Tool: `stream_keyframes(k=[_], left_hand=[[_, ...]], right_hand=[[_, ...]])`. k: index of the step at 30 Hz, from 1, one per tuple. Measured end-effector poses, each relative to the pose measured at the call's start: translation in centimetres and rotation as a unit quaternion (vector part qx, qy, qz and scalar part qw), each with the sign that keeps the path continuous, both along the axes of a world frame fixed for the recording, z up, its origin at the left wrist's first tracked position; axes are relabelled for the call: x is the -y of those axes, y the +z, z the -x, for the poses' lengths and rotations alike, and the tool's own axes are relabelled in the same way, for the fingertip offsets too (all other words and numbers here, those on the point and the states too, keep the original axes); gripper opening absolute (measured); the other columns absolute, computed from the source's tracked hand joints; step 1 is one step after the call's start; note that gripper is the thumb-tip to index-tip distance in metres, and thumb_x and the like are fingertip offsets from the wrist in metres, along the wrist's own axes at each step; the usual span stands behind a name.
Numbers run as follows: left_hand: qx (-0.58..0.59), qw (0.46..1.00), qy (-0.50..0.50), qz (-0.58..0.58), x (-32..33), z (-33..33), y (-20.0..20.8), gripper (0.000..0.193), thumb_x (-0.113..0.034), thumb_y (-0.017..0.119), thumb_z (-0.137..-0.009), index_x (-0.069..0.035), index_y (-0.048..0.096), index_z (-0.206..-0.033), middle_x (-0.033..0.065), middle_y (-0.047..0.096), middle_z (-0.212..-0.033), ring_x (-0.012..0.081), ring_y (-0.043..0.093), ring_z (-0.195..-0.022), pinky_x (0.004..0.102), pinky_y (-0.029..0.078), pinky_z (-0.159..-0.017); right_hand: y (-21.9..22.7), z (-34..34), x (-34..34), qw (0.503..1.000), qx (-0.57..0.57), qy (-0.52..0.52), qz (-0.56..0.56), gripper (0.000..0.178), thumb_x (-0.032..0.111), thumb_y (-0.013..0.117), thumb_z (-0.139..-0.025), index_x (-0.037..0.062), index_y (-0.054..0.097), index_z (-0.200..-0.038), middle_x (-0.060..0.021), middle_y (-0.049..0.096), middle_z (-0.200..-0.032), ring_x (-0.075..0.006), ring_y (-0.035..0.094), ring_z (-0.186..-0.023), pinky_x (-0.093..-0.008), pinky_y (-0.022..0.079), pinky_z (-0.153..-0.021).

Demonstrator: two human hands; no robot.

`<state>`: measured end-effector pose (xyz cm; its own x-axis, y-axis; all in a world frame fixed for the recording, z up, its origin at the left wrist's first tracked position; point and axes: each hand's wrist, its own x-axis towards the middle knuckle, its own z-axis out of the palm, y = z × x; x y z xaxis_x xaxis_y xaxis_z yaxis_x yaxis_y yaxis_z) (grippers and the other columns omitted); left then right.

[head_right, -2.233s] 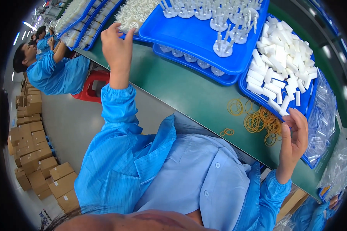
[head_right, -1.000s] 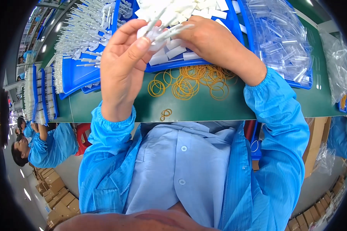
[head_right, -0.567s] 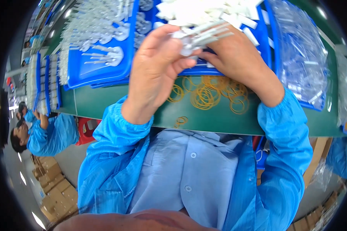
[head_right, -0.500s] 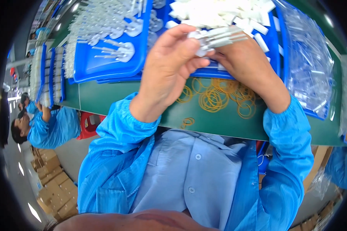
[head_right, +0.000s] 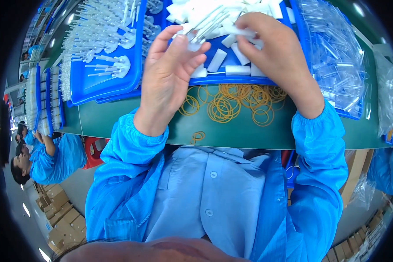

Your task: The person assembles small plastic components into clear cases and secures them with rubber bands by hand.

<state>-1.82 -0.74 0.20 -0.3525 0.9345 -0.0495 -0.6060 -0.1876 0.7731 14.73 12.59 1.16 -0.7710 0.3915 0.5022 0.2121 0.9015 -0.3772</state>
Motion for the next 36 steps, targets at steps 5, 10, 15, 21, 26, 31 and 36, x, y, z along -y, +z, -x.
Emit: stream_keyframes(k=[5,10,15,21,26,31,36], left_hand=[[-0.053,0.998,0.04,-0.018,0.0,-0.5,0.5,0.033,-0.002,0.061,-0.088,0.0,0.05,-0.119,0.0154,0.061,-0.109,0.0293,0.062,-0.103,0.038,0.051,-0.095],[-0.073,0.997,0.035,-0.011,0.1,-0.7,0.5,0.035,0.0,0.062,-0.086,0.001,0.051,-0.119,0.0138,0.06,-0.108,0.0283,0.062,-0.103,0.0386,0.051,-0.094],[-0.104,0.994,0.037,-0.018,0.0,-1.0,0.1,0.039,0.003,0.065,-0.083,0.001,0.052,-0.119,0.0122,0.059,-0.109,0.0264,0.063,-0.101,0.0388,0.052,-0.091],[-0.151,0.986,0.058,-0.033,0.1,-1.2,0.2,0.037,0.009,0.068,-0.079,0.004,0.056,-0.114,0.012,0.057,-0.111,0.0221,0.065,-0.096,0.0265,0.053,-0.08],[-0.259,0.96,0.068,-0.084,0.0,-1.3,0.0,0.038,0.012,0.068,-0.077,0.003,0.058,-0.113,0.0086,0.052,-0.112,0.0211,0.063,-0.099,0.0298,0.055,-0.086],[-0.31,0.941,0.069,-0.112,0.0,-1.6,0.2,0.039,0.015,0.067,-0.075,0.004,0.058,-0.111,0.0086,0.049,-0.111,0.0215,0.06,-0.104,0.0332,0.055,-0.091],[-0.332,0.932,0.069,-0.13,-0.1,-2.1,0.1,0.038,0.017,0.067,-0.074,0.004,0.058,-0.11,0.0095,0.048,-0.111,0.0221,0.059,-0.104,0.0353,0.054,-0.093]], right_hand=[[0.6,-2.7,-1.0,0.911,-0.137,0.007,0.388,0.018,-0.003,0.059,-0.084,0.002,0.058,-0.101,-0.0064,0.062,-0.097,-0.0124,0.064,-0.085,-0.0239,0.053,-0.07],[1.5,-3.4,-0.7,0.861,-0.174,0.04,0.477,0.024,-0.003,0.06,-0.084,0.0019,0.062,-0.107,-0.0082,0.064,-0.098,-0.0122,0.065,-0.085,-0.0227,0.053,-0.072],[1.7,-4.3,-1.0,0.854,-0.144,0.033,0.498,0.023,-0.001,0.063,-0.084,-0.0001,0.064,-0.107,-0.0098,0.066,-0.098,-0.0134,0.065,-0.086,-0.023,0.052,-0.076],[2.3,-4.0,-0.5,0.839,-0.211,0.025,0.501,0.02,0.005,0.062,-0.087,-0.0014,0.065,-0.106,-0.0103,0.067,-0.099,-0.0147,0.065,-0.091,-0.0238,0.052,-0.078],[2.3,-4.2,-0.8,0.856,-0.251,0.021,0.452,0.03,0.004,0.061,-0.088,-0.0028,0.059,-0.117,-0.0154,0.064,-0.108,-0.0159,0.064,-0.092,-0.0244,0.051,-0.083],[4.4,-3.0,1.7,0.816,-0.305,-0.033,0.489,0.037,0.004,0.071,-0.078,-0.0048,0.058,-0.111,-0.0141,0.062,-0.1,-0.0205,0.058,-0.094,-0.0283,0.047,-0.077],[2.8,-3.3,1.8,0.901,-0.218,-0.017,0.374,0.037,0.002,0.061,-0.088,-0.0031,0.053,-0.123,-0.0135,0.064,-0.109,-0.015,0.062,-0.092,-0.0249,0.05,-0.082]])
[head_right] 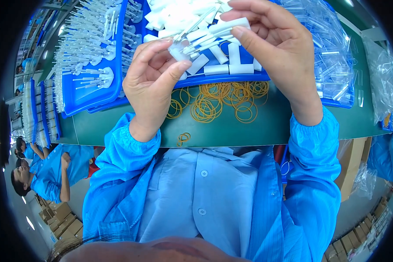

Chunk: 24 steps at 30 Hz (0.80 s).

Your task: The person assembles small plastic components into clear cases and secures them with rubber bands by hand.

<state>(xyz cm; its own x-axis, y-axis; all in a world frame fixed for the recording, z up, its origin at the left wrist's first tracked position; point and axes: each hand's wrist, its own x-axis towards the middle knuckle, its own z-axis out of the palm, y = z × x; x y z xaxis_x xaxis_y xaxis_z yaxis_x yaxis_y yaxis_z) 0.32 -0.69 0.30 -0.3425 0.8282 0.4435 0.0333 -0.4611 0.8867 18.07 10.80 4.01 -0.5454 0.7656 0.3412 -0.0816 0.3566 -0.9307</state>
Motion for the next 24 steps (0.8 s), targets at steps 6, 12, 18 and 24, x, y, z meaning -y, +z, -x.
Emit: stream_keyframes(k=[6,12,18,24], left_hand=[[0.01,1.0,0.004,0.005,-0.2,0.1,-0.1,0.038,0.016,0.068,-0.074,0.004,0.059,-0.109,0.0095,0.048,-0.111,0.0221,0.059,-0.104,0.0346,0.055,-0.092],[-0.001,1.0,0.019,0.01,-0.3,0.0,-0.1,0.037,0.014,0.069,-0.074,0.004,0.06,-0.109,0.0092,0.049,-0.11,0.0222,0.06,-0.105,0.0343,0.055,-0.092],[-0.028,0.999,0.022,0.024,-0.3,0.2,-0.2,0.038,0.014,0.068,-0.075,0.003,0.059,-0.11,0.0088,0.05,-0.11,0.0221,0.061,-0.102,0.0326,0.055,-0.092],[0.087,0.992,-0.019,0.087,-0.1,0.4,0.2,0.038,0.011,0.068,-0.076,0.003,0.059,-0.112,0.0086,0.052,-0.109,0.0231,0.064,-0.1,0.0303,0.055,-0.089]], right_hand=[[-1.2,-0.6,-1.3,0.998,-0.015,0.039,0.046,0.032,0.003,0.063,-0.087,-0.0038,0.057,-0.118,-0.0114,0.065,-0.105,-0.0133,0.061,-0.089,-0.0248,0.049,-0.078],[-1.5,-0.9,-2.0,0.994,-0.039,0.041,0.09,0.03,0.006,0.063,-0.088,-0.0026,0.058,-0.116,-0.0107,0.066,-0.1,-0.0133,0.061,-0.089,-0.0256,0.048,-0.078],[-1.1,-1.0,-2.8,0.989,-0.029,0.128,0.059,0.029,0.01,0.062,-0.09,-0.0021,0.059,-0.116,-0.0148,0.066,-0.105,-0.0186,0.062,-0.098,-0.0296,0.049,-0.084],[-0.2,-0.5,-1.6,0.989,-0.045,0.12,0.078,0.02,0.005,0.064,-0.085,0.0013,0.067,-0.104,-0.0103,0.067,-0.103,-0.0193,0.062,-0.102,-0.0291,0.049,-0.091]])
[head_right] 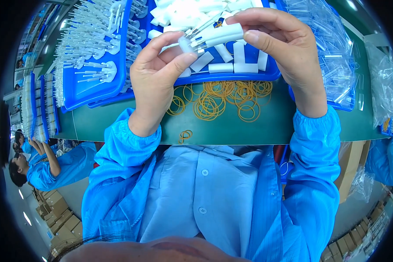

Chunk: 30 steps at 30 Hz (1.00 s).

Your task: The person assembles small plastic components into clear cases and secures them with rubber bands by hand.

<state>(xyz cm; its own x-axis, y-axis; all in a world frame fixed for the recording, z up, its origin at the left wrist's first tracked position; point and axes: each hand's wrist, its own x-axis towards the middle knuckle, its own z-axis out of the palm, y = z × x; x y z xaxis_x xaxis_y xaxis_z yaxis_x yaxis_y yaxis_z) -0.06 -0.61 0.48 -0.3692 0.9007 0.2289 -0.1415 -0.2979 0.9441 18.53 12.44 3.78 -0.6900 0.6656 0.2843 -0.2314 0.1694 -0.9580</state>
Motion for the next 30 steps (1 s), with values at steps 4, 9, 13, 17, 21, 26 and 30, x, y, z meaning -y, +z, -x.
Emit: stream_keyframes(k=[4,9,13,17,21,26,30], left_hand=[[0.052,0.998,-0.027,0.031,0.0,0.1,0.2,0.037,0.01,0.069,-0.077,0.003,0.059,-0.112,0.0091,0.052,-0.11,0.024,0.064,-0.101,0.0297,0.055,-0.088],[0.012,0.999,-0.036,0.032,0.1,0.1,0.0,0.04,0.007,0.068,-0.079,0.001,0.057,-0.117,0.0191,0.067,-0.103,0.0176,0.064,-0.092,0.0255,0.052,-0.078],[0.002,0.999,-0.04,0.018,0.0,0.0,-0.3,0.039,0.006,0.068,-0.08,0.0,0.057,-0.117,0.0192,0.066,-0.105,0.017,0.064,-0.092,0.0243,0.052,-0.077],[0.056,0.997,-0.047,0.025,0.0,-0.1,0.0,0.036,0.01,0.068,-0.078,0.002,0.059,-0.112,0.0119,0.055,-0.113,0.0229,0.064,-0.1,0.0289,0.055,-0.087],[0.044,0.998,-0.043,-0.023,-0.1,-0.2,-0.3,0.035,0.009,0.067,-0.08,0.001,0.059,-0.112,0.0142,0.061,-0.109,0.0206,0.064,-0.098,0.0274,0.054,-0.083],[0.071,0.995,0.03,-0.066,-0.6,0.6,-0.6,0.034,0.008,0.065,-0.082,0.003,0.054,-0.113,0.0154,0.063,-0.107,0.02,0.064,-0.098,0.0273,0.053,-0.084],[0.085,0.992,0.046,-0.081,-0.8,0.4,-0.7,0.039,0.009,0.066,-0.08,0.002,0.048,-0.114,0.016,0.057,-0.115,0.0219,0.059,-0.107,0.0289,0.053,-0.087]], right_hand=[[-0.6,-0.1,-0.7,0.994,-0.006,0.033,-0.1,0.017,0.002,0.064,-0.084,0.0015,0.068,-0.1,-0.0114,0.067,-0.105,-0.0207,0.063,-0.102,-0.0302,0.049,-0.091],[-0.7,0.2,-0.3,0.991,0.019,0.027,-0.131,0.017,-0.001,0.066,-0.081,0.0017,0.068,-0.099,-0.011,0.066,-0.103,-0.0204,0.063,-0.099,-0.0291,0.051,-0.088],[-0.8,0.6,0.4,0.99,0.026,0.018,-0.138,0.017,-0.003,0.067,-0.08,0.0014,0.069,-0.097,-0.0097,0.066,-0.1,-0.0192,0.063,-0.097,-0.0276,0.052,-0.085],[-1.0,0.9,0.9,0.988,0.014,0.013,-0.151,0.017,-0.004,0.067,-0.081,0.0014,0.069,-0.097,-0.0093,0.066,-0.1,-0.0185,0.063,-0.097,-0.027,0.052,-0.083],[-0.8,1.4,1.0,0.972,0.04,-0.037,-0.229,0.015,0.002,0.069,-0.08,0.0031,0.069,-0.095,-0.008,0.067,-0.097,-0.0159,0.063,-0.092,-0.026,0.051,-0.078],[0.0,0.5,0.1,0.939,0.08,-0.14,-0.304,0.014,0.003,0.066,-0.083,0.0006,0.068,-0.097,-0.0088,0.065,-0.099,-0.0168,0.061,-0.093,-0.0257,0.048,-0.079],[-1.7,1.3,0.5,0.905,0.264,-0.113,-0.313,0.016,0.018,0.072,-0.079,0.0047,0.069,-0.087,-0.0081,0.064,-0.087,-0.0209,0.062,-0.081,-0.03,0.048,-0.07]])
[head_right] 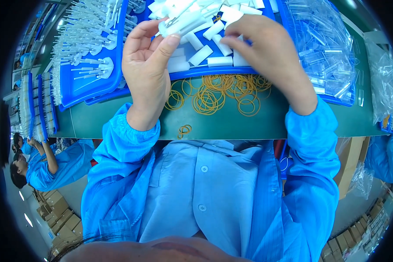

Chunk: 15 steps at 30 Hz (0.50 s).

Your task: The person assembles small plastic components into clear cases and secures them with rubber bands by hand.

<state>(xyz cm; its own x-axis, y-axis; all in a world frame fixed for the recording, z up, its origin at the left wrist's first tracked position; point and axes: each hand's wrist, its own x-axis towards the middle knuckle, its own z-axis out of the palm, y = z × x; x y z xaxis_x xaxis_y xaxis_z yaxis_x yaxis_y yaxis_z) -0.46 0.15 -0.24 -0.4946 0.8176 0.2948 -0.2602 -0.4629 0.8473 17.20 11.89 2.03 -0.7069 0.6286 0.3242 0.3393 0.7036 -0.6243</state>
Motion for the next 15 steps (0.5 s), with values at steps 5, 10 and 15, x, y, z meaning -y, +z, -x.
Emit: stream_keyframes(k=[5,10,15], left_hand=[[0.003,1.0,-0.02,0.008,0.2,-0.6,-0.2,0.04,0.009,0.066,-0.08,0.002,0.047,-0.114,0.0161,0.056,-0.117,0.0224,0.059,-0.108,0.0292,0.053,-0.088],[0.012,0.999,-0.032,0.015,0.4,-0.4,-0.2,0.039,0.009,0.066,-0.08,0.002,0.048,-0.114,0.0164,0.055,-0.117,0.0226,0.058,-0.108,0.0295,0.052,-0.088],[-0.009,1.0,-0.011,0.011,0.5,0.0,-0.4,0.038,0.01,0.066,-0.08,0.001,0.049,-0.113,0.0148,0.055,-0.118,0.0222,0.058,-0.109,0.0305,0.053,-0.088]], right_hand=[[-1.1,1.1,0.3,0.981,0.116,0.038,-0.153,0.021,0.022,0.072,-0.074,0.0028,0.066,-0.079,-0.0101,0.058,-0.076,-0.0285,0.058,-0.081,-0.0395,0.047,-0.072],[-1.5,1.2,-0.1,0.98,0.134,0.037,-0.144,0.017,0.019,0.07,-0.075,0.003,0.066,-0.08,-0.0108,0.06,-0.077,-0.0294,0.059,-0.081,-0.0399,0.048,-0.072],[-0.7,0.4,-0.7,0.999,0.022,-0.015,-0.022,0.017,0.015,0.069,-0.081,0.0024,0.062,-0.09,-0.0084,0.065,-0.083,-0.02,0.064,-0.071,-0.0306,0.051,-0.063]])
